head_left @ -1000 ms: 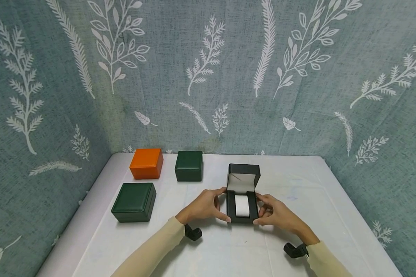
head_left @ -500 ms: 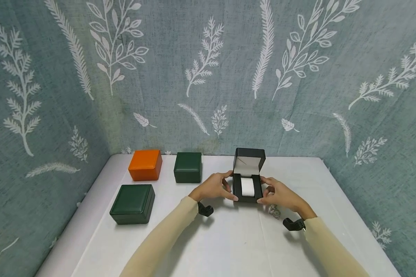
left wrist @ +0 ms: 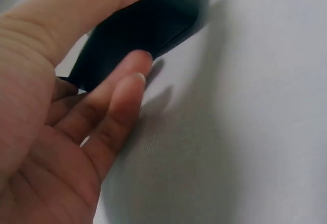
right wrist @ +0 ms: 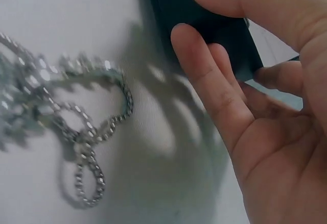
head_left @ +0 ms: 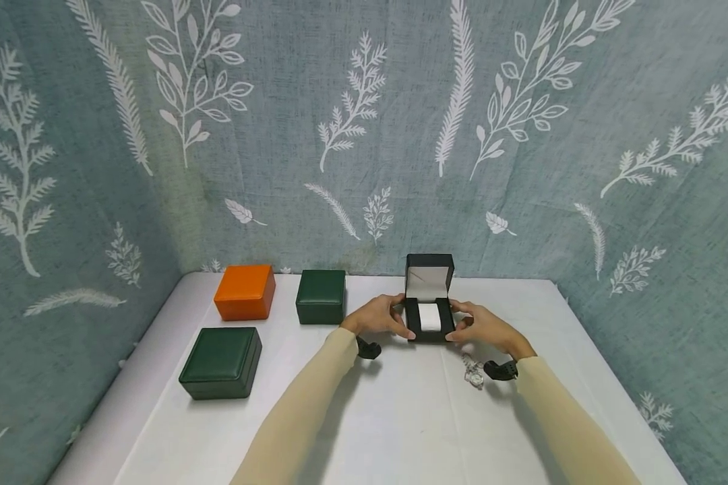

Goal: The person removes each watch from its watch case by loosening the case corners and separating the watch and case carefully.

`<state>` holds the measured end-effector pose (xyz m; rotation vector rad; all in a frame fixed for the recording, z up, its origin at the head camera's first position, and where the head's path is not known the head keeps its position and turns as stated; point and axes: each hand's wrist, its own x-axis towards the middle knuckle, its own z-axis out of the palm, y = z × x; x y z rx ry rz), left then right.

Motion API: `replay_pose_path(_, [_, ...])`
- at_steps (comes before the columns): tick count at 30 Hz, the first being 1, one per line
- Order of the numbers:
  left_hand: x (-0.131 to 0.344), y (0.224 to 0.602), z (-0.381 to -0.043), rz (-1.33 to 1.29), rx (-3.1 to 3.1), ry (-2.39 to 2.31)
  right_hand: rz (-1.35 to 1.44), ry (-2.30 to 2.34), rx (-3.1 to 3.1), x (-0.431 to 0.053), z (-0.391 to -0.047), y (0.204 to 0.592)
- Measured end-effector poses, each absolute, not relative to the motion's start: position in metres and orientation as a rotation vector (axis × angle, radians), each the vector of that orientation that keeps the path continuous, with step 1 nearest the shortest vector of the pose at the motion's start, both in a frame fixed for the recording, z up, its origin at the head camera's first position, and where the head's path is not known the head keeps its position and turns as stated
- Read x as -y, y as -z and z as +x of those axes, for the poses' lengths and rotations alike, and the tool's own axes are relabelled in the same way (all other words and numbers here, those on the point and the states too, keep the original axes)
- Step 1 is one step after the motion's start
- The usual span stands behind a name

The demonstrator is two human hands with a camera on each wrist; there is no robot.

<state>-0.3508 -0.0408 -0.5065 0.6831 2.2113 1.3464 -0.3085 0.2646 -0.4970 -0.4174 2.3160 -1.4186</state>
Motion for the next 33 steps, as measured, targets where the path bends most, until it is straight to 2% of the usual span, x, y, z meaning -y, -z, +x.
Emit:
replay_pose_path(18, [0.008, 0.505, -0.368, 0.627, -2.262, -1.330, -0.309, 1.439, -2.328, -0.284, -0.325, 0.501])
replay_pose_path(33, [0.002, 0.504, -0.366, 0.615, -2.237, -1.310, -0.315, 1.451, -2.276, -0.294, -0.329, 0.503])
